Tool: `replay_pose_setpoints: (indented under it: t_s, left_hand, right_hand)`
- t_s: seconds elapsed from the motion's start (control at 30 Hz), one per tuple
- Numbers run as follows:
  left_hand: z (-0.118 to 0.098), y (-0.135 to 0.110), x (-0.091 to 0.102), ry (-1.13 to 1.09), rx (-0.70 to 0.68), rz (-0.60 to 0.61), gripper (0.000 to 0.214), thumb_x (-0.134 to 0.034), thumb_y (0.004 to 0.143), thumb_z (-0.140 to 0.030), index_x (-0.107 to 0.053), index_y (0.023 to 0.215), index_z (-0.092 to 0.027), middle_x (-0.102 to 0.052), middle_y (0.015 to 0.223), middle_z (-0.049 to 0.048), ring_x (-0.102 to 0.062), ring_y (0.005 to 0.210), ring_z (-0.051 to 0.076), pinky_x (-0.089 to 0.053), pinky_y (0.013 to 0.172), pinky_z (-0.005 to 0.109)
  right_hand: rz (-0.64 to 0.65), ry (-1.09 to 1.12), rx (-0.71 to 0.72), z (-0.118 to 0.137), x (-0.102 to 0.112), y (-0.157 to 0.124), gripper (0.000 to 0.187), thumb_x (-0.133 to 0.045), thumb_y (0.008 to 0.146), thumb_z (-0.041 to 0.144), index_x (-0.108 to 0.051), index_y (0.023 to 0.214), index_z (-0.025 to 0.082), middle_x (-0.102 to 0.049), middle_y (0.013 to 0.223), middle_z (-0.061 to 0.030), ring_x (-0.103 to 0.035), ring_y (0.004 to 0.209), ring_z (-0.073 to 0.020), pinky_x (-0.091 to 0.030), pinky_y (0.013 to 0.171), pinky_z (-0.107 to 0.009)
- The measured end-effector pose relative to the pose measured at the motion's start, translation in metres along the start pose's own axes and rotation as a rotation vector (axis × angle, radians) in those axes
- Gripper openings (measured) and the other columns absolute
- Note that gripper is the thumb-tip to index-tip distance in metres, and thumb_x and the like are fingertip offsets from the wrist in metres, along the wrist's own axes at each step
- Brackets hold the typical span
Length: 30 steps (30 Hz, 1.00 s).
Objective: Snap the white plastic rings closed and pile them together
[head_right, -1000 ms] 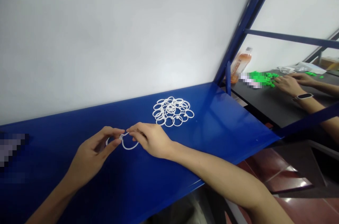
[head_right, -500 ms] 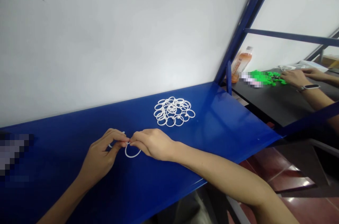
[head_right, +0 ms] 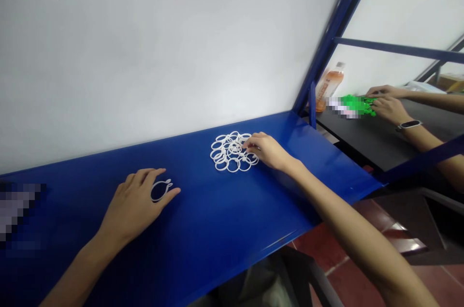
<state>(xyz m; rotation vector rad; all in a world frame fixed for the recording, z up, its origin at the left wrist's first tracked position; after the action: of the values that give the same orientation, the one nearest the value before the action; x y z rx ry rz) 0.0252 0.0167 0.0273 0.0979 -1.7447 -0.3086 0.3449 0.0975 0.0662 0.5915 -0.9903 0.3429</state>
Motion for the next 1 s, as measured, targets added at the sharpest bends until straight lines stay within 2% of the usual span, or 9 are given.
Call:
replay_pose_setpoints:
  t_s: [0.13,0.23,0.33,0.47,0.57,0.67,0.8,0.87,1.0]
  left_hand:
    - [0.003,-0.001,-0.010,0.075,0.066,0.102,0.074,-0.044,0.086,-0.068,-0.057,0.135,-0.015,-0.060,0.129,0.0163,-0.053,0.118,0.037,-0.043,0.098,0.052]
    - [0.006,-0.001,-0.015,0.060,0.089,0.131,0.066,-0.039,0.090,-0.061,-0.057,0.135,-0.015,-0.061,0.127,0.0153,-0.053,0.119,0.035,-0.043,0.098,0.050]
    - [0.007,0.000,-0.016,0.014,0.070,0.105,0.057,-0.036,0.092,-0.051,-0.060,0.130,-0.016,-0.063,0.124,0.0148,-0.054,0.117,0.033,-0.043,0.097,0.049]
    - [0.005,0.002,-0.015,-0.063,0.039,0.059,0.050,-0.038,0.092,-0.047,-0.063,0.123,-0.017,-0.065,0.116,0.0133,-0.057,0.112,0.032,-0.045,0.095,0.049]
    - [0.000,0.002,-0.008,-0.186,0.048,0.008,0.047,-0.045,0.090,-0.051,-0.065,0.119,-0.019,-0.066,0.112,0.0106,-0.059,0.110,0.031,-0.045,0.097,0.049]
    - [-0.004,0.000,0.002,-0.410,0.114,-0.045,0.044,-0.055,0.086,-0.057,-0.066,0.112,-0.023,-0.066,0.111,0.0067,-0.064,0.097,0.025,-0.050,0.091,0.043]
    - [-0.006,-0.004,-0.002,-0.801,0.256,0.000,0.044,-0.065,0.081,-0.059,-0.064,0.104,-0.022,-0.067,0.086,0.0014,-0.065,0.073,0.018,-0.054,0.073,0.033]
    - [-0.008,-0.006,-0.007,-0.950,0.306,0.018,0.042,-0.068,0.078,-0.058,-0.063,0.097,-0.021,-0.068,0.081,0.0006,-0.067,0.074,0.018,-0.054,0.071,0.031]
    - [-0.013,-0.006,-0.007,-1.040,0.297,0.008,0.040,-0.071,0.077,-0.057,-0.063,0.090,-0.021,-0.069,0.084,0.0005,-0.068,0.076,0.017,-0.055,0.072,0.029]
  right_hand:
    - [0.051,0.039,-0.097,-0.023,-0.005,-0.001,0.005,-0.063,0.091,0.020,-0.068,0.091,0.021,-0.071,0.091,-0.0036,-0.063,0.085,-0.0186,-0.049,0.079,-0.032]
    - [0.016,0.006,-0.067,-0.024,-0.009,0.001,0.006,-0.061,0.091,0.021,-0.067,0.091,0.020,-0.071,0.092,-0.0045,-0.061,0.087,-0.0200,-0.048,0.082,-0.034]
    - [-0.071,-0.045,-0.014,-0.019,-0.002,0.002,0.010,-0.058,0.094,0.023,-0.067,0.091,0.021,-0.070,0.094,-0.0055,-0.059,0.087,-0.0210,-0.047,0.083,-0.036]
    - [-0.219,-0.078,-0.007,0.003,0.017,0.003,0.013,-0.056,0.096,0.027,-0.067,0.091,0.021,-0.070,0.090,-0.0052,-0.057,0.083,-0.0207,-0.046,0.079,-0.035]
    - [-0.229,-0.031,0.040,0.039,0.016,0.010,0.015,-0.056,0.098,0.029,-0.066,0.092,0.020,-0.070,0.090,-0.0040,-0.058,0.084,-0.0192,-0.047,0.081,-0.035]
    - [-0.131,0.106,0.115,0.084,-0.008,0.020,0.018,-0.055,0.100,0.032,-0.067,0.095,0.019,-0.070,0.092,-0.0041,-0.062,0.087,-0.0177,-0.048,0.082,-0.032]
    - [0.042,0.335,0.191,0.132,-0.061,0.022,0.031,-0.066,0.093,0.044,-0.064,0.110,0.018,-0.069,0.095,-0.0044,-0.065,0.087,-0.0170,-0.051,0.079,-0.030]
    - [0.043,0.356,0.214,0.145,-0.080,0.018,0.044,-0.071,0.089,0.047,-0.060,0.118,0.016,-0.069,0.101,-0.0069,-0.065,0.090,-0.0191,-0.052,0.078,-0.031]
    - [0.030,0.402,0.218,0.148,-0.097,0.006,0.027,-0.062,0.096,0.034,-0.058,0.116,0.016,-0.068,0.094,-0.0055,-0.064,0.083,-0.0168,-0.052,0.073,-0.029]
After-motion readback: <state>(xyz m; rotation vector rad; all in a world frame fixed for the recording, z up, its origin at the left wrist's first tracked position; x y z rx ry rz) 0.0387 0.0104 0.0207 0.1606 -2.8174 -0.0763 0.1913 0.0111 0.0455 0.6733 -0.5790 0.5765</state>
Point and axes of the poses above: each hand's wrist, its own y-axis towards the middle knuckle, its own x-axis out of the back of the hand, z = x × y, the point moved 7 cm from there along y, towards the middle knuckle
